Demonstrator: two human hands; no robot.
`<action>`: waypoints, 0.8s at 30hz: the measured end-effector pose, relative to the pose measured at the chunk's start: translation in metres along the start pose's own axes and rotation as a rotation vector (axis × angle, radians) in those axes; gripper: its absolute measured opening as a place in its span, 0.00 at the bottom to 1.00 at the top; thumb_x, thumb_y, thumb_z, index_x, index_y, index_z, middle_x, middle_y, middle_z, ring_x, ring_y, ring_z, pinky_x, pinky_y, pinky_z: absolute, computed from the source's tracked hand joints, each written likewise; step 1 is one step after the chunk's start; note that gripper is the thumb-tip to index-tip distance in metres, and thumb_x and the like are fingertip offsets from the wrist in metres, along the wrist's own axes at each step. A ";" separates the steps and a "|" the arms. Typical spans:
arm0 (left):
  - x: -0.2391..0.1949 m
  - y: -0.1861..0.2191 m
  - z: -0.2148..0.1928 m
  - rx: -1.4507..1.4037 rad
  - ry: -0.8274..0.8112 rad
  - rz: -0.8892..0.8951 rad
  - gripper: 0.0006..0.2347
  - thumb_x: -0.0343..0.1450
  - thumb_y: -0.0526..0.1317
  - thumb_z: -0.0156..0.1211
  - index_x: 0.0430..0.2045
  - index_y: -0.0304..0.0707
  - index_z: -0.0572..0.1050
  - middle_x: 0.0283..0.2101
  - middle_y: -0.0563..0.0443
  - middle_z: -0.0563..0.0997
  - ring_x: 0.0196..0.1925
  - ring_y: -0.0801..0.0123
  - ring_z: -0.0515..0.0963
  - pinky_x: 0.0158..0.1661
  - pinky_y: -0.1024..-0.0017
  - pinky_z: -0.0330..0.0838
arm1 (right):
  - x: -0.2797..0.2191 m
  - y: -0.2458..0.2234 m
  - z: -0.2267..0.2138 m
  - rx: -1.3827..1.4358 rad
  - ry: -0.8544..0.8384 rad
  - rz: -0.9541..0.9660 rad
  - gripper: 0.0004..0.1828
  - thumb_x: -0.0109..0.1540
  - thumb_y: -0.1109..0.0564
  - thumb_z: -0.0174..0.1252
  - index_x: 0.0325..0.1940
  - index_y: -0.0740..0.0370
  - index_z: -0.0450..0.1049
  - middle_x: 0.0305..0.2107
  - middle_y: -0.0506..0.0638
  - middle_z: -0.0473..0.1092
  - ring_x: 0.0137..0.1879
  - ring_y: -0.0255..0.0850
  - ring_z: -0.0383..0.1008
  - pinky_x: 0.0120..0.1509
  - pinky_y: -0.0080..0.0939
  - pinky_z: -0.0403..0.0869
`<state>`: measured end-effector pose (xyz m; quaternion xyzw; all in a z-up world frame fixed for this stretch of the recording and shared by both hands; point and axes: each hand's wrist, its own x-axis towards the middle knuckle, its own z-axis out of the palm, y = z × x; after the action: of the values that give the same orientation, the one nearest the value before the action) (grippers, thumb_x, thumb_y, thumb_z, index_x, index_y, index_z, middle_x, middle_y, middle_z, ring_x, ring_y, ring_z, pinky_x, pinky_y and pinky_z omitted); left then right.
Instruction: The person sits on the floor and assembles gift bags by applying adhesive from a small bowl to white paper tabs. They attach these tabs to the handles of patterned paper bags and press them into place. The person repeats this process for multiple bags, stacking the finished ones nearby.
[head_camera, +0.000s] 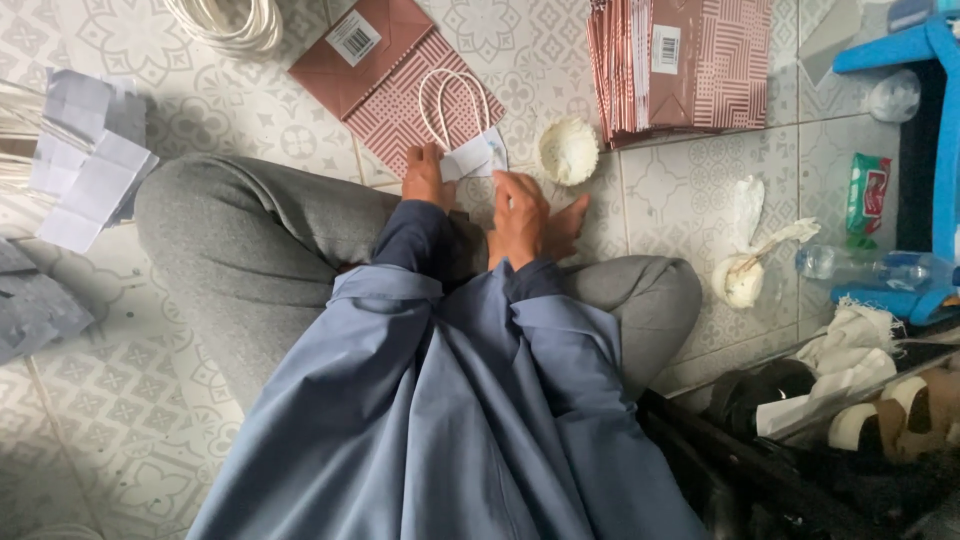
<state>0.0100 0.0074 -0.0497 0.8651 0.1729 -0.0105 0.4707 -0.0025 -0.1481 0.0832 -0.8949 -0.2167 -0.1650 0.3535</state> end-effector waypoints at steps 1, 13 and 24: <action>0.001 0.000 0.001 -0.001 0.001 0.003 0.23 0.61 0.30 0.72 0.47 0.39 0.66 0.52 0.36 0.66 0.47 0.29 0.82 0.50 0.42 0.81 | 0.000 -0.007 0.000 -0.002 0.003 -0.002 0.09 0.64 0.66 0.60 0.46 0.61 0.82 0.34 0.55 0.77 0.40 0.54 0.79 0.42 0.48 0.78; -0.005 0.016 -0.025 -0.010 -0.027 -0.028 0.23 0.63 0.33 0.74 0.50 0.40 0.68 0.52 0.35 0.70 0.51 0.32 0.81 0.53 0.43 0.79 | -0.005 0.012 0.005 0.144 0.077 0.226 0.13 0.60 0.65 0.61 0.46 0.55 0.84 0.33 0.54 0.79 0.37 0.50 0.80 0.36 0.42 0.79; -0.006 0.011 -0.034 -0.361 -0.029 -0.122 0.19 0.72 0.26 0.55 0.58 0.41 0.73 0.43 0.36 0.79 0.43 0.50 0.86 0.44 0.55 0.87 | -0.029 0.036 0.018 -0.032 -0.047 0.207 0.14 0.56 0.62 0.66 0.42 0.46 0.84 0.28 0.44 0.73 0.37 0.45 0.79 0.40 0.42 0.79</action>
<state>0.0032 0.0281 -0.0214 0.7542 0.2172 -0.0200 0.6193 -0.0065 -0.1670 0.0370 -0.9215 -0.1285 -0.1102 0.3494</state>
